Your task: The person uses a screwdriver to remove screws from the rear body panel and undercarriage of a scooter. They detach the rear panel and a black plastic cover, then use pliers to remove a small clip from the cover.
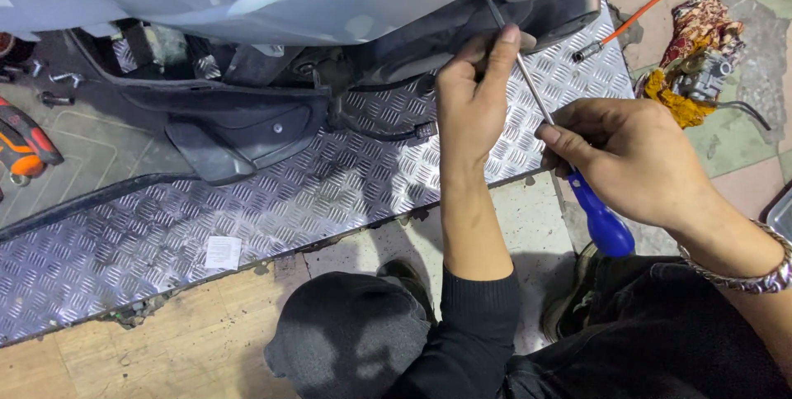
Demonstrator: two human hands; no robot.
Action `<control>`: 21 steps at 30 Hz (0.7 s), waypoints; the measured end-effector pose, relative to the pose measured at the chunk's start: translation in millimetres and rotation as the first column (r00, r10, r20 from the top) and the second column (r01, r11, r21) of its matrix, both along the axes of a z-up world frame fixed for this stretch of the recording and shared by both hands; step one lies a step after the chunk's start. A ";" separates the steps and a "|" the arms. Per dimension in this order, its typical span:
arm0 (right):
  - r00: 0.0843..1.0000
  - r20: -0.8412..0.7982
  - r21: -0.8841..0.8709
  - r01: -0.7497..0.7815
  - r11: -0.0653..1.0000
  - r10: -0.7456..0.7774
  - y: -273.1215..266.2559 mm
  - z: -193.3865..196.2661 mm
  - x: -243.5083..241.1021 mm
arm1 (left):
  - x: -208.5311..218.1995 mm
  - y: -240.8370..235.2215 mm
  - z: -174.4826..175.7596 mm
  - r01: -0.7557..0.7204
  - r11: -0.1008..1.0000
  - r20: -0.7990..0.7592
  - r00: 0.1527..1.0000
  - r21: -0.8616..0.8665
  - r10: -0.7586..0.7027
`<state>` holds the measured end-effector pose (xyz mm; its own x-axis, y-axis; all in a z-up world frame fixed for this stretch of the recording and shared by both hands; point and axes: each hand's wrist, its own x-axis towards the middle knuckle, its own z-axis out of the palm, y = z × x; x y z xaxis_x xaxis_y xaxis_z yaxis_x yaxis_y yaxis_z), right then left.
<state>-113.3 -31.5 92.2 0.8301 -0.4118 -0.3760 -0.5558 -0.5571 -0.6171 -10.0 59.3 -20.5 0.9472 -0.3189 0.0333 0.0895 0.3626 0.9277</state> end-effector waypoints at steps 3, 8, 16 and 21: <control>1.000 -0.009 0.025 0.021 0.999 -0.021 2.0 0.4 4.5 | 2.1 -5.2 -6.5 0.006 0.999 0.034 0.999 -0.052 -0.004; 0.999 -0.018 0.065 0.051 0.997 -0.050 1.5 -3.1 7.3 | 4.1 -9.4 -10.4 -0.006 1.000 0.020 1.000 -0.008 0.007; 0.995 0.029 0.266 0.083 0.960 -0.094 -3.3 -16.8 2.8 | 6.6 -10.6 -11.9 -0.041 0.998 -0.002 0.999 -0.048 0.041; 0.990 0.023 0.441 0.112 0.891 -0.136 -10.0 -27.5 -1.5 | 8.0 -15.0 -10.1 -0.096 0.995 -0.015 0.995 -0.007 0.096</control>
<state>-114.8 -41.6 64.7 0.8063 -0.3167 -0.4995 -0.5631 -0.1527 -0.8122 -2.1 44.3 -30.7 0.9739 -0.2260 0.0212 0.0673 0.3769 0.9238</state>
